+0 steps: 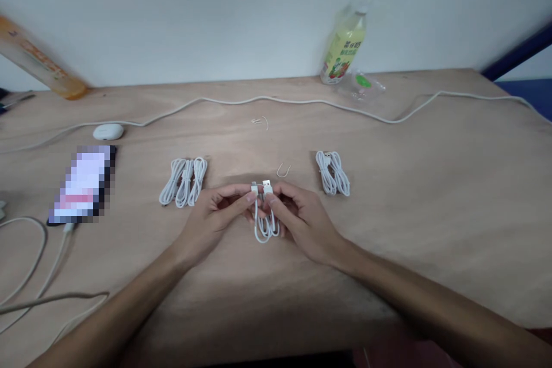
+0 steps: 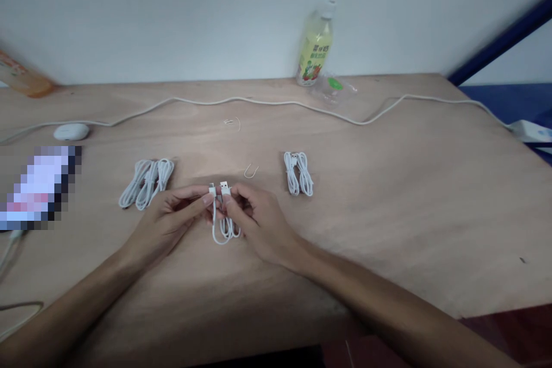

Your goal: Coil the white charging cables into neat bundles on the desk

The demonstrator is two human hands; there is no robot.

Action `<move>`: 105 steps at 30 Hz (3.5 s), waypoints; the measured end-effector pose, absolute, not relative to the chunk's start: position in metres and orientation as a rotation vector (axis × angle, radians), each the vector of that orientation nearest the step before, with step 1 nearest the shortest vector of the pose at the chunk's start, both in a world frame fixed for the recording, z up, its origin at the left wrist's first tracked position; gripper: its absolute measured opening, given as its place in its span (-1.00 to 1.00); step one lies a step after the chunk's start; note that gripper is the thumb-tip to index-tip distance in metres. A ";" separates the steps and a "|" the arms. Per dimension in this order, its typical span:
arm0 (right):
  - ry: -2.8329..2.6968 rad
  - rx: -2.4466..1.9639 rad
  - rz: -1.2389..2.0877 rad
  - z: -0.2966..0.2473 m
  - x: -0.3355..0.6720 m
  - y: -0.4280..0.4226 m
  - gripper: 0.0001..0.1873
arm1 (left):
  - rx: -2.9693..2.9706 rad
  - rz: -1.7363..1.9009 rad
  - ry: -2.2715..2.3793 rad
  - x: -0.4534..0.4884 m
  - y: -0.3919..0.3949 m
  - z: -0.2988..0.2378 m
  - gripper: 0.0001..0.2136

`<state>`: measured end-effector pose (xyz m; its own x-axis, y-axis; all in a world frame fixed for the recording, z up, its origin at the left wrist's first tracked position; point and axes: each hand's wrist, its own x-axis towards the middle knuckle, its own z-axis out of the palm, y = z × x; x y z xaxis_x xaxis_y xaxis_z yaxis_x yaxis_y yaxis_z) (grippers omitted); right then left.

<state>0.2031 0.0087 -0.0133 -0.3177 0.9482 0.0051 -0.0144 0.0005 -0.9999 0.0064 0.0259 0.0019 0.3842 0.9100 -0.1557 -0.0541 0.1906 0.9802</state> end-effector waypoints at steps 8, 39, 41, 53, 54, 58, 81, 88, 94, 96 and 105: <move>-1.432 -1.010 1.449 -0.013 0.203 0.009 -0.67 | 1.201 0.837 0.958 0.006 0.026 0.001 -0.84; -1.424 -0.989 1.448 -0.011 0.203 0.009 -0.68 | 1.207 0.829 0.961 0.006 0.025 0.002 -0.85; -1.430 -1.003 1.453 -0.011 0.203 0.009 -0.67 | 1.211 0.827 0.965 0.006 0.026 0.003 -0.85; -1.423 -0.998 1.444 -0.011 0.203 0.008 -0.67 | 1.214 0.834 0.957 0.007 0.026 0.004 -0.85; -1.425 -0.997 1.442 -0.010 0.203 0.008 -0.68 | 1.212 0.837 0.952 0.007 0.026 0.003 -0.85; -1.417 -0.995 1.448 -0.010 0.203 0.008 -0.69 | 1.193 0.841 0.941 0.007 0.026 0.002 -0.86; -1.364 -0.974 1.475 -0.017 0.204 0.007 -0.68 | 1.158 0.855 0.910 0.006 0.027 -0.002 -0.87; -1.375 -1.008 1.507 -0.024 0.205 0.007 -0.71 | 1.100 0.868 0.949 0.006 0.026 -0.003 -0.82; -1.391 -0.994 1.524 -0.019 0.204 0.007 -0.69 | 1.056 0.882 0.925 0.006 0.026 -0.003 -0.82; -1.414 -0.995 1.517 -0.017 0.205 0.007 -0.69 | 1.053 0.883 0.929 0.007 0.026 -0.002 -0.81; -1.436 -0.995 1.527 -0.017 0.206 0.008 -0.68 | 1.056 0.885 0.943 0.009 0.026 -0.001 -0.80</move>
